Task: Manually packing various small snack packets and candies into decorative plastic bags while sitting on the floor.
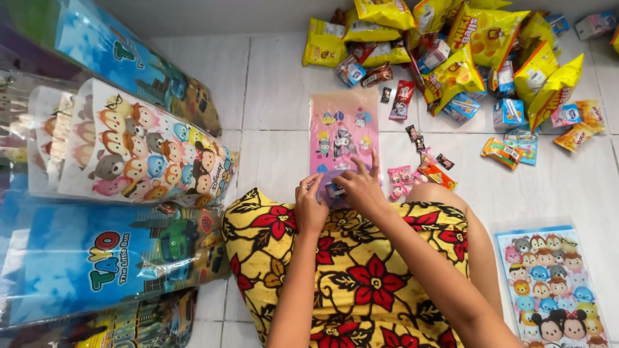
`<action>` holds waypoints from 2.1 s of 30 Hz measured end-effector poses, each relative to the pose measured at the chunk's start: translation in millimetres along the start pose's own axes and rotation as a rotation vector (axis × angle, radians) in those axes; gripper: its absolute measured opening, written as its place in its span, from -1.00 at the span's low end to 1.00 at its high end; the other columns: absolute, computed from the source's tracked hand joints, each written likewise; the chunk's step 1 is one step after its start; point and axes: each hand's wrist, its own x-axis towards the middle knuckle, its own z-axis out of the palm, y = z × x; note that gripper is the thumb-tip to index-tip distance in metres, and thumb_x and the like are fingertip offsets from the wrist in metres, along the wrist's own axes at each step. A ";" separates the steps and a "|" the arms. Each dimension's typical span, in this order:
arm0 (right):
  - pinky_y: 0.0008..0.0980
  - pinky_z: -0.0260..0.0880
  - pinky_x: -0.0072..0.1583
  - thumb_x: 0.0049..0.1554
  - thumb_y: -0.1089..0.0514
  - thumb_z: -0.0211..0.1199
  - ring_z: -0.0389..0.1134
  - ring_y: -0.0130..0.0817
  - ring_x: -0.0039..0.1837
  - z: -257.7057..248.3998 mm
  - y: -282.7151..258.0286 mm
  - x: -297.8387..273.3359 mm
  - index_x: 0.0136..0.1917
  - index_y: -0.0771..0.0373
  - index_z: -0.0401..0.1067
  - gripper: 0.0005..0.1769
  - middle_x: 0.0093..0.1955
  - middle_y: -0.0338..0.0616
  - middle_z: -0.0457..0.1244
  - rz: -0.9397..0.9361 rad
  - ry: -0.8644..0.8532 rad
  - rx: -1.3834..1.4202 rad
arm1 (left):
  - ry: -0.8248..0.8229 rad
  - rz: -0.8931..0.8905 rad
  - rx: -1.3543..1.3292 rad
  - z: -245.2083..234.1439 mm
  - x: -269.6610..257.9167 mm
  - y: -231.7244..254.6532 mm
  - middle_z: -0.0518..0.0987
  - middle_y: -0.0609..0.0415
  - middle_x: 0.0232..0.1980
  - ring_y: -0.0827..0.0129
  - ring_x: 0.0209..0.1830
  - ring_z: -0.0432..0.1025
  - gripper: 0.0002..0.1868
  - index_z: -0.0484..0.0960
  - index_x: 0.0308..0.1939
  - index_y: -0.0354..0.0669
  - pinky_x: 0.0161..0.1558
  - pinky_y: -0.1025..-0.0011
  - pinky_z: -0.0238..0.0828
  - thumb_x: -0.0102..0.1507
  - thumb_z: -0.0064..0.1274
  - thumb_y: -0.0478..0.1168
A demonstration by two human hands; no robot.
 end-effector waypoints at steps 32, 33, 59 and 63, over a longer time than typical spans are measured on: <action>0.37 0.12 0.25 0.03 0.03 0.39 0.17 0.31 0.38 104.6 240.3 -97.1 0.42 0.28 0.21 -0.23 0.33 0.25 0.16 1.145 -0.379 0.169 | 0.115 0.041 -0.077 11.1 8.1 4.7 0.51 0.27 0.12 0.30 -0.02 0.42 -0.60 0.72 0.07 0.38 0.04 0.35 0.45 0.16 0.22 -0.17; 0.34 0.12 0.27 0.14 0.05 0.30 0.15 0.28 0.41 96.3 232.1 -90.7 0.50 0.37 0.17 -0.24 0.36 0.28 0.18 1.091 -0.426 0.095 | 0.123 0.060 -0.086 9.0 7.1 4.5 0.50 0.24 0.15 0.28 -0.01 0.42 -0.60 0.71 0.08 0.37 0.04 0.33 0.46 0.17 0.22 -0.15; -0.31 0.48 -0.08 -0.09 0.27 0.54 0.45 -0.19 -0.19 -11.5 24.5 -17.3 0.19 0.04 0.44 -0.41 -0.06 -0.12 0.40 0.491 -0.029 0.949 | 0.186 -0.111 -0.431 12.1 2.2 -2.5 0.38 0.00 0.24 0.20 -0.04 0.55 -0.39 0.38 0.38 0.01 -0.21 0.42 0.59 0.23 0.09 -0.31; -0.16 0.56 -0.02 -0.05 0.47 0.31 0.50 0.03 -0.08 3.2 24.8 -12.1 0.28 0.02 0.38 -0.33 0.15 0.08 0.37 0.479 -0.168 0.861 | 0.197 -0.111 -0.444 18.4 4.3 -8.6 0.39 0.00 0.22 0.22 -0.05 0.56 -0.41 0.40 0.36 0.01 -0.24 0.42 0.59 0.23 0.09 -0.30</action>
